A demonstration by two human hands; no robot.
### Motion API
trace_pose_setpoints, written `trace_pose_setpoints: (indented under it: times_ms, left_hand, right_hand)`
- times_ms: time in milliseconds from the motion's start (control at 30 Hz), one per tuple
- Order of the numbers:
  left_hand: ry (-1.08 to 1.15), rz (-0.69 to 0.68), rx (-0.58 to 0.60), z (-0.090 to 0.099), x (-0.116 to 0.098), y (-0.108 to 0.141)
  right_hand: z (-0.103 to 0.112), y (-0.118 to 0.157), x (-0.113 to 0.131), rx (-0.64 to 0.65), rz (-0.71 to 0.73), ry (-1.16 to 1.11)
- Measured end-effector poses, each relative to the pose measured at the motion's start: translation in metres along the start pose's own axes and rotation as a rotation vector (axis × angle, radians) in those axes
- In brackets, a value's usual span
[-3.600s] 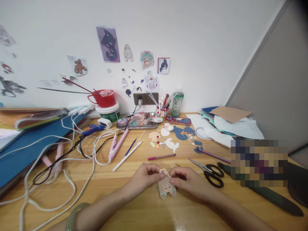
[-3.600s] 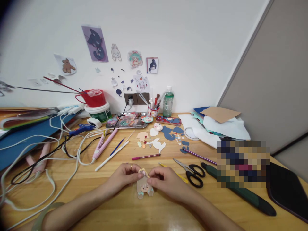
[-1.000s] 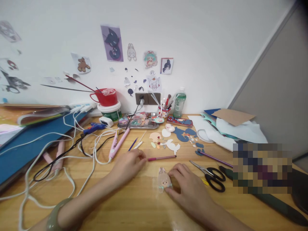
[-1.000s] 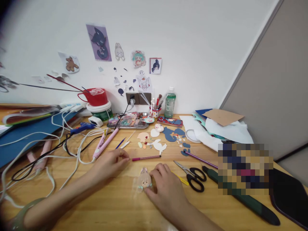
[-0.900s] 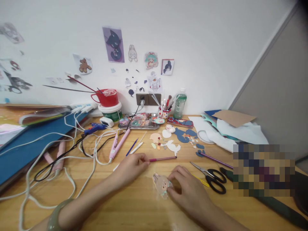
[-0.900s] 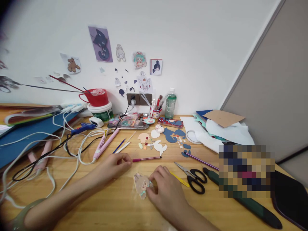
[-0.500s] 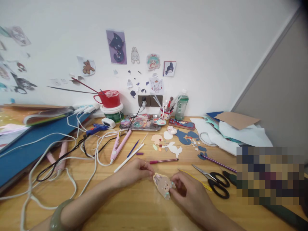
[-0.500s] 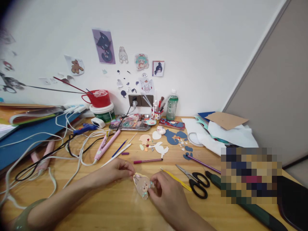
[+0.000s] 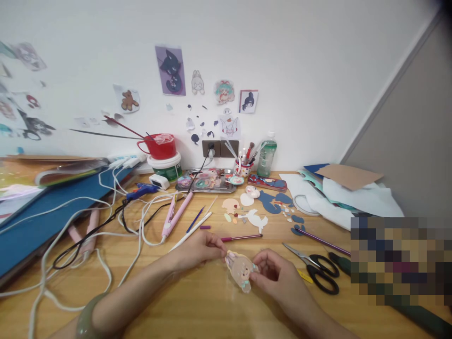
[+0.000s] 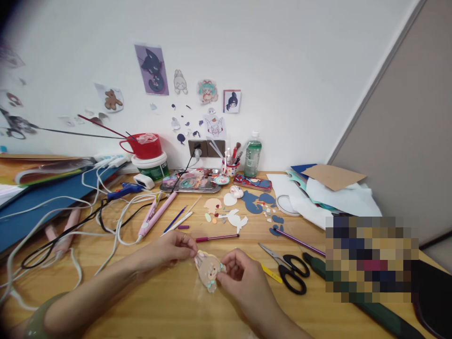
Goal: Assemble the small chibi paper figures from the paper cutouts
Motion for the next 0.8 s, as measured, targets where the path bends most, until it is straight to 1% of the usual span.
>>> trace_pose_setpoints:
  times_ms: [133, 233, 367, 467, 533, 667, 800]
  left_hand:
    - [-0.066, -0.027, -0.023, 0.004, -0.005, -0.001]
    - [-0.148, -0.084, -0.057, 0.015, -0.016, -0.005]
    - [-0.295, -0.184, -0.083, 0.042, -0.04, -0.017]
    - [-0.424, -0.249, -0.076, 0.065, -0.058, -0.031]
    - [-0.495, -0.278, -0.069, 0.078, -0.065, -0.041]
    - [-0.587, -0.319, -0.093, 0.1, -0.069, -0.067]
    - [-0.64, -0.328, -0.123, 0.121, -0.065, -0.091]
  right_hand:
    - [0.001, -0.002, -0.002, 0.006, 0.013, -0.088]
    - [0.003, -0.003, -0.004, -0.013, 0.049, -0.067]
    - [0.006, -0.005, -0.006, -0.022, 0.081, -0.03]
    - [0.007, -0.007, -0.007, 0.022, 0.074, -0.054]
    - [0.008, -0.008, -0.008, 0.053, 0.064, -0.048]
    - [0.009, -0.009, -0.01, 0.077, 0.073, 0.015]
    - [0.008, -0.011, -0.019, 0.053, 0.088, 0.05]
Point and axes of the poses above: each hand's wrist, its own y-axis away from the middle knuckle, its own z-axis out of the back of the hand, x = y × z, the point moved 2 cm from there along -y, towards the middle knuckle, and after that the axes turned 10 degrees about -x, right-handed, at the moved point
